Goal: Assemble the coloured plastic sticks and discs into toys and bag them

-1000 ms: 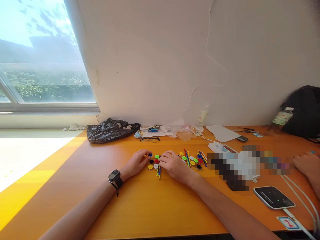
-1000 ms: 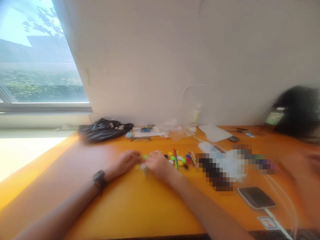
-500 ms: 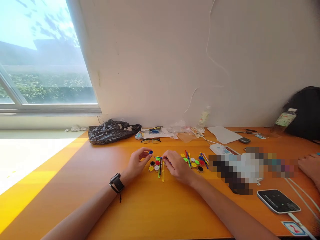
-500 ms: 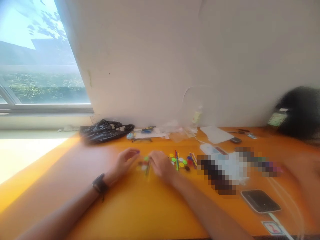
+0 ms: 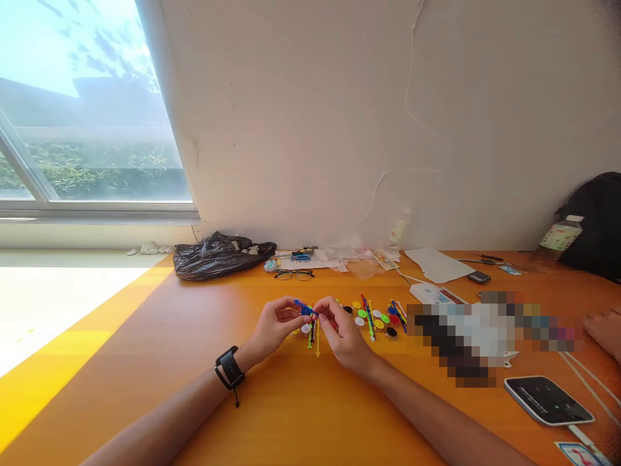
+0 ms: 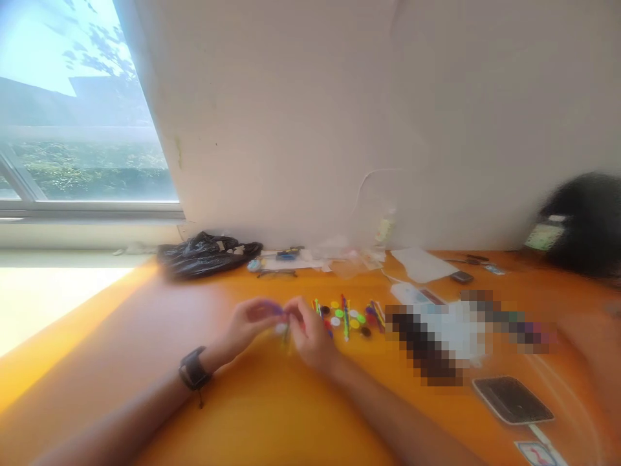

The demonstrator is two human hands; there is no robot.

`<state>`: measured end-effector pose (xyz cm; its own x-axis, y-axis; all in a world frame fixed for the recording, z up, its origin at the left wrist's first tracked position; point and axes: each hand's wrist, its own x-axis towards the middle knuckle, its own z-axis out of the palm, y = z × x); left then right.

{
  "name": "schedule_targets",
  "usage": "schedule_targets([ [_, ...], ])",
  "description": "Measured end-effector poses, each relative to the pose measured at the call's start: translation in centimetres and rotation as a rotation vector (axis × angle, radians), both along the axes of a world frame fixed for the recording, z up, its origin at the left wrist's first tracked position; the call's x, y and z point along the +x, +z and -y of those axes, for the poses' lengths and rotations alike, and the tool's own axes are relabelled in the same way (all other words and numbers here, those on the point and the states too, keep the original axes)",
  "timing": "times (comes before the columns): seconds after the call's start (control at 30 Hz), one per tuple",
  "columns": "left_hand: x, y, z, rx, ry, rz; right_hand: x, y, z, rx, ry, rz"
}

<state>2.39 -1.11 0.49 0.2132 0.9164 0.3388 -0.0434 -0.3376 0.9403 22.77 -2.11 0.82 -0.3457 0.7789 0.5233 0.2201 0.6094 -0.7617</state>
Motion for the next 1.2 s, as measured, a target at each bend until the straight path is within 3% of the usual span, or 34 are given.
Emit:
schedule_targets([
  [0.4,-0.1,0.8,1.0,0.064,0.030,-0.073,-0.2,0.6,0.3,0.054,-0.041,0.036],
  [0.63,0.1,1.1,1.5,0.218,0.135,-0.153,0.6,1.8,0.6,0.030,-0.080,0.276],
  [0.73,0.2,1.0,1.5,0.254,0.118,-0.168,0.9,2.0,0.6,0.044,-0.079,0.364],
  [1.0,0.7,0.9,1.8,0.217,0.088,-0.204,1.8,0.8,1.0,0.145,-0.029,0.380],
  [1.2,0.6,0.7,2.0,0.139,0.055,-0.160,1.9,0.6,1.2,0.100,0.010,0.307],
])
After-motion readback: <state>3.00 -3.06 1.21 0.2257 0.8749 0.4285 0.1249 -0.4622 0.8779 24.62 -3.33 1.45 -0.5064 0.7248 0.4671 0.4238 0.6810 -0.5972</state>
